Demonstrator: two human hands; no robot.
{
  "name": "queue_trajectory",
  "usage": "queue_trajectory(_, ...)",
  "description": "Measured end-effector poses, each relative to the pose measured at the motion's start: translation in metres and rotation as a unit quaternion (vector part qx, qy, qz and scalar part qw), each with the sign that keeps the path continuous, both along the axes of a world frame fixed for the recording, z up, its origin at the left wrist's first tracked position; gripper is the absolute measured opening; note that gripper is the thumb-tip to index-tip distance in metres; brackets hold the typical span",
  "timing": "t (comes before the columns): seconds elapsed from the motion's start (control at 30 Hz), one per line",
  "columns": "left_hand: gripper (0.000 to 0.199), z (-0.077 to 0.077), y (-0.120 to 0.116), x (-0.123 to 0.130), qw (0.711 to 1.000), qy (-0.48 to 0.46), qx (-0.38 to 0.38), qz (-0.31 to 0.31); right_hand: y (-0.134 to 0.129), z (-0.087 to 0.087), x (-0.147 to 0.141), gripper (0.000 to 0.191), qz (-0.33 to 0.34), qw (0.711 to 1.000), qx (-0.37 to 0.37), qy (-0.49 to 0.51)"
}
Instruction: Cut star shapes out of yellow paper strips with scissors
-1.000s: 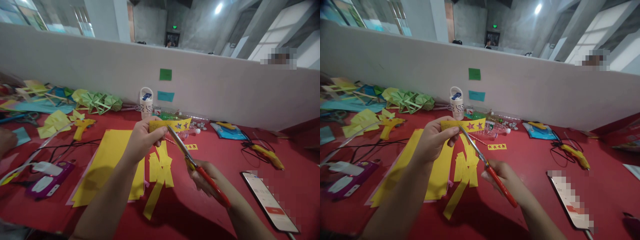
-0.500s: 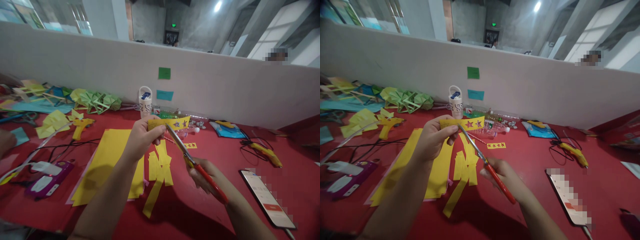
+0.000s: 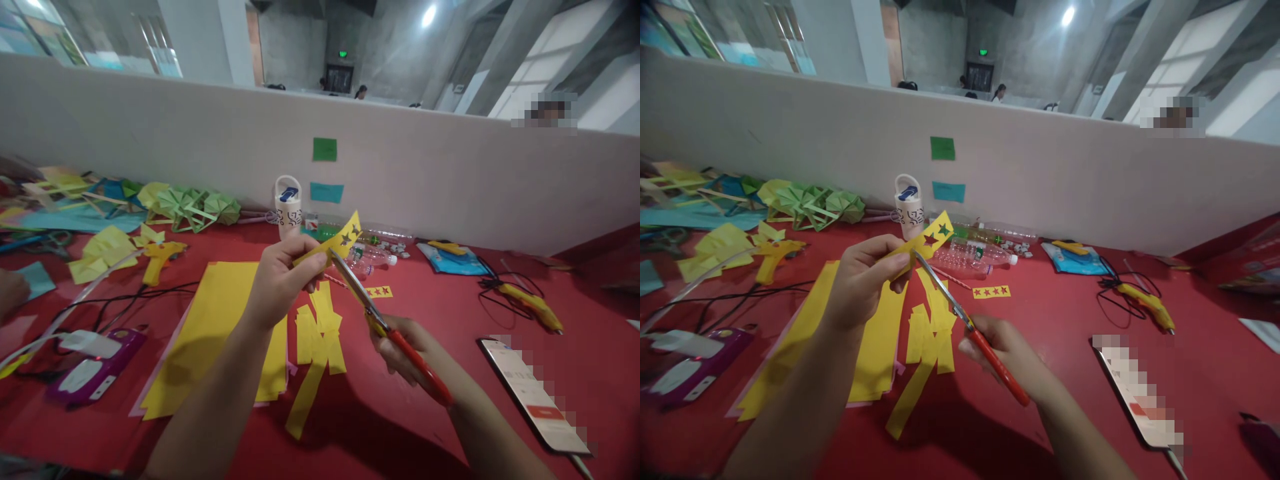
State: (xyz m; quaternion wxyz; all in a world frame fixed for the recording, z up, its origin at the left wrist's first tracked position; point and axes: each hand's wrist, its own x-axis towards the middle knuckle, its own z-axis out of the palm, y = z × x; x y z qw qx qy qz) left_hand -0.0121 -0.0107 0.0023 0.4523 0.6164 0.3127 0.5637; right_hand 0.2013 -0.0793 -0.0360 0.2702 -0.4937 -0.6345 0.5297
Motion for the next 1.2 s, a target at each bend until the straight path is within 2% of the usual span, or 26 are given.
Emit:
queue_trajectory(0.47,0.019,0.001,-0.004,0.01,1.0,0.004,-0.012,-0.001,0.001,-0.008,-0.009,0.062,0.026,0.998,0.019,0.053)
queue_trajectory(0.67,0.017,0.001,-0.004,0.009,1.0,-0.002,-0.016,-0.008,0.0,-0.011,-0.006,0.058,0.022,0.998,0.018,0.053)
queue_trajectory(0.83,0.017,0.0,-0.004,0.01,1.0,-0.009,-0.019,-0.014,-0.002,-0.012,-0.011,0.064,0.007,0.997,-0.009,0.078)
queue_trajectory(1.2,0.018,-0.001,-0.002,0.01,0.999,-0.021,-0.017,-0.017,-0.003,-0.014,-0.008,0.063,0.007,0.997,0.021,0.075)
